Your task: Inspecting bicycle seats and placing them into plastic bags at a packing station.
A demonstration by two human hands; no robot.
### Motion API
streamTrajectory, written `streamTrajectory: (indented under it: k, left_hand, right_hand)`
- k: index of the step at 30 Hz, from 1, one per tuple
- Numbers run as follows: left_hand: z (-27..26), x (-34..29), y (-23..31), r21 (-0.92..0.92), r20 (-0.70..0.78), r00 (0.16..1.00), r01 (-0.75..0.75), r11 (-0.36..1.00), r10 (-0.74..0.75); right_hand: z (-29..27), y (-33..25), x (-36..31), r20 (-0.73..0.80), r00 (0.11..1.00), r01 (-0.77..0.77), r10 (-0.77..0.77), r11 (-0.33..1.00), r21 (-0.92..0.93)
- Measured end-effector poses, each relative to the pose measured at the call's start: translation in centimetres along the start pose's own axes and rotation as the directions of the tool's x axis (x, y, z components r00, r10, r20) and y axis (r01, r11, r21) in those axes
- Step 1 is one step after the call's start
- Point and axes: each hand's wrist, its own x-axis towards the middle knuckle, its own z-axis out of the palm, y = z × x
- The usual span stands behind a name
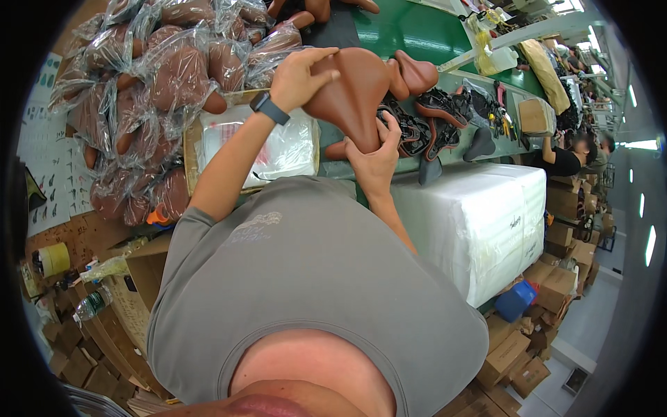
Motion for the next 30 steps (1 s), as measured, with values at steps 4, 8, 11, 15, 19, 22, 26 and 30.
streamTrajectory:
  k: [4, 8, 11, 15, 19, 22, 26, 30]
  left_hand:
    - [3.4, -3.3, -9.3, -0.522, -0.05, 0.889, 0.364, 0.771, -0.454]
    - [7.3, -12.4, -13.6, -0.039, 0.049, 0.857, 0.514, 0.857, -0.512]
    - [11.9, -17.1, -12.5, -0.366, 0.115, 0.846, 0.523, 0.77, -0.52]
    - [4.5, -12.1, 0.5, -0.919, 0.302, 0.886, 0.173, -0.354, -0.351]
    - [-3.1, -8.7, 5.5, -0.861, 0.16, 0.965, 0.24, 0.448, -0.209]
    - [-2.8, -10.3, 5.1, -0.859, 0.215, 0.915, 0.343, 0.38, -0.341]
    - [-1.4, -13.9, 3.7, -0.859, 0.224, 0.87, 0.389, 0.334, -0.439]
    - [-2.0, -16.5, 4.4, -0.814, 0.156, 0.854, 0.396, 0.425, -0.496]
  right_hand:
    - [-1.2, -0.4, -1.5, 0.016, 1.0, 0.024, -0.024, 0.999, -0.024]
    - [-3.0, -3.2, -2.5, -0.039, 0.996, 0.078, -0.078, 0.997, -0.001]
    - [-3.4, -3.2, -2.5, -0.068, 0.992, 0.11, -0.108, 0.994, 0.026]
    - [-4.6, -3.7, -2.7, -0.051, 0.999, 0.022, -0.01, 0.967, 0.253]
    - [-4.4, -2.7, -4.7, 0.181, 0.983, -0.079, 0.031, 0.96, 0.268]
    - [-3.3, -2.1, -4.9, 0.28, 0.937, -0.304, 0.21, 0.885, 0.352]
    - [-1.4, 1.9, -5.3, 0.445, 0.741, -0.656, 0.504, 0.684, 0.318]
    - [-0.1, 1.9, -6.5, 0.517, 0.609, -0.771, 0.602, 0.603, 0.206]
